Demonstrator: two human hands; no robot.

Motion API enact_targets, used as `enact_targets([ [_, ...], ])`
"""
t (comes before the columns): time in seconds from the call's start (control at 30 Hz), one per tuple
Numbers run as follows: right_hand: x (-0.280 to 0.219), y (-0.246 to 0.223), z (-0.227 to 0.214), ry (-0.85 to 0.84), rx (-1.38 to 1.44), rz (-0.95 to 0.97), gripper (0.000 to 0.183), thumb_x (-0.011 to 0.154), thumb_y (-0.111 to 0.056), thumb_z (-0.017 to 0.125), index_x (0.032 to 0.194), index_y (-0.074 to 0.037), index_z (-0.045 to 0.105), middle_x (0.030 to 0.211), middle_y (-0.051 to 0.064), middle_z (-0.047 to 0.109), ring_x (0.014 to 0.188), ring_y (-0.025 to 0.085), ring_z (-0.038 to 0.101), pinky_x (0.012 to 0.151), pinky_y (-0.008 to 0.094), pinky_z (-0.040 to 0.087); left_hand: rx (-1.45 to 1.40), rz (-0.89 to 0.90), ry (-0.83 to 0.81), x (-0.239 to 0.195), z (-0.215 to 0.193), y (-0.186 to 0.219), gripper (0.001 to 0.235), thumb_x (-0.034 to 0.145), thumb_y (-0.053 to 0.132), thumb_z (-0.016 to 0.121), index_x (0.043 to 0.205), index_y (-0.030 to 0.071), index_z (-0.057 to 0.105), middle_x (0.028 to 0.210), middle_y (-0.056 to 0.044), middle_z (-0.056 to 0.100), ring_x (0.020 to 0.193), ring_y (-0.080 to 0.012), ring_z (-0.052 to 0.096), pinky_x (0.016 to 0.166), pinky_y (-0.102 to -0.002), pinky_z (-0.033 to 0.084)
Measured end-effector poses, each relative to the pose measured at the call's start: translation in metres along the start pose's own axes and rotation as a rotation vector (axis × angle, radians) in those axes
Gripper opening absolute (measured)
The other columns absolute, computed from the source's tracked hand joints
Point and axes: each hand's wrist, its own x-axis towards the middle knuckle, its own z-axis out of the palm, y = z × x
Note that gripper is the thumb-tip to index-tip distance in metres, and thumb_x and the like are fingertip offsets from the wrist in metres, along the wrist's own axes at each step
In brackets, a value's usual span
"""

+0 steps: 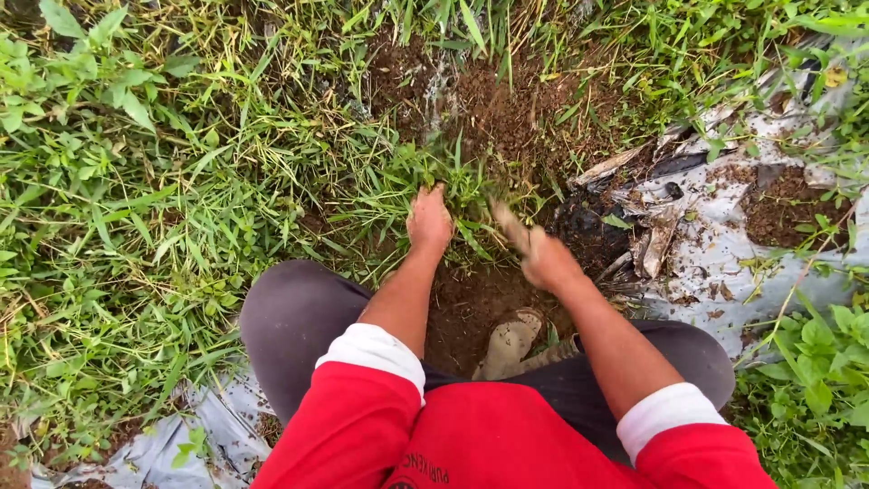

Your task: Weeding a field by hand and using a sickle to clear unwanted vegetation around crops.

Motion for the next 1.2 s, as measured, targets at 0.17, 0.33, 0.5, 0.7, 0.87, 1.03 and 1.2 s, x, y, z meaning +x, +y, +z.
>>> enact_targets([
  [0.17,-0.043,0.04,0.015,-0.367,-0.273,0.054,0.027,0.091,-0.016,0.064,0.107,0.0,0.05,0.085,0.029,0.065,0.08,0.049,0.071,0.064,0.057,0.058,0.071,-0.012,-0.127,-0.017,0.027,-0.007,0.05,0.094,0.003,0.066,0.142,0.014,0.059,0.14,-0.021,0.059,0.122,-0.0374,0.065,0.095,-0.054,0.058],
  [0.33,-0.061,0.01,-0.01,-0.214,-0.091,0.138,0.023,0.095,-0.015,0.059,0.106,0.001,0.047,0.081,0.029,0.064,0.078,0.05,0.07,0.06,0.057,0.053,0.003,-0.053,-0.101,-0.012,0.037,-0.002,0.051,0.096,0.003,0.061,0.146,0.013,0.057,0.132,-0.025,0.061,0.109,-0.0372,0.068,0.088,-0.05,0.06],
  [0.5,-0.067,0.001,-0.054,0.033,0.014,0.38,0.043,0.096,-0.032,0.065,0.124,-0.004,0.047,0.102,0.034,0.067,0.099,0.053,0.068,0.077,0.063,0.055,0.059,-0.059,-0.114,-0.019,0.009,0.021,0.076,0.08,0.01,0.086,0.147,0.012,0.051,0.145,-0.025,0.046,0.129,-0.0434,0.056,0.101,-0.06,0.053],
  [0.7,-0.046,0.035,-0.03,0.72,0.478,0.283,0.023,0.093,-0.014,0.067,0.103,-0.006,0.047,0.068,0.016,0.059,0.049,0.022,0.064,0.04,0.031,0.052,0.032,-0.063,-0.081,-0.015,0.007,0.031,0.079,0.077,0.009,0.088,0.146,0.012,0.051,0.147,-0.027,0.043,0.133,-0.0471,0.052,0.102,-0.063,0.051],
  [0.87,-0.073,0.033,-0.006,-0.165,0.103,0.224,0.021,0.089,-0.014,0.054,0.102,0.0,0.047,0.08,0.028,0.063,0.076,0.046,0.069,0.057,0.054,0.047,0.066,-0.114,-0.103,-0.009,0.018,0.026,0.084,0.077,0.014,0.089,0.15,0.013,0.046,0.15,-0.023,0.037,0.132,-0.0453,0.052,0.101,-0.062,0.053],
  [1.03,-0.087,-0.014,-0.074,0.054,0.14,0.373,0.02,0.099,-0.013,0.057,0.113,-0.001,0.049,0.087,0.022,0.065,0.072,0.034,0.068,0.059,0.046,0.058,-0.022,-0.091,-0.077,-0.006,0.012,0.034,0.08,0.078,0.001,0.084,0.149,0.008,0.05,0.155,-0.033,0.035,0.142,-0.0539,0.038,0.107,-0.067,0.044],
  [1.2,-0.068,-0.002,-0.067,0.372,0.228,0.387,0.03,0.103,-0.016,0.061,0.118,0.004,0.044,0.09,0.024,0.063,0.077,0.034,0.065,0.057,0.047,0.052,-0.079,-0.08,-0.073,-0.014,0.003,0.042,0.081,0.078,-0.002,0.082,0.151,0.008,0.048,0.156,-0.034,0.031,0.142,-0.0568,0.034,0.107,-0.069,0.043],
])
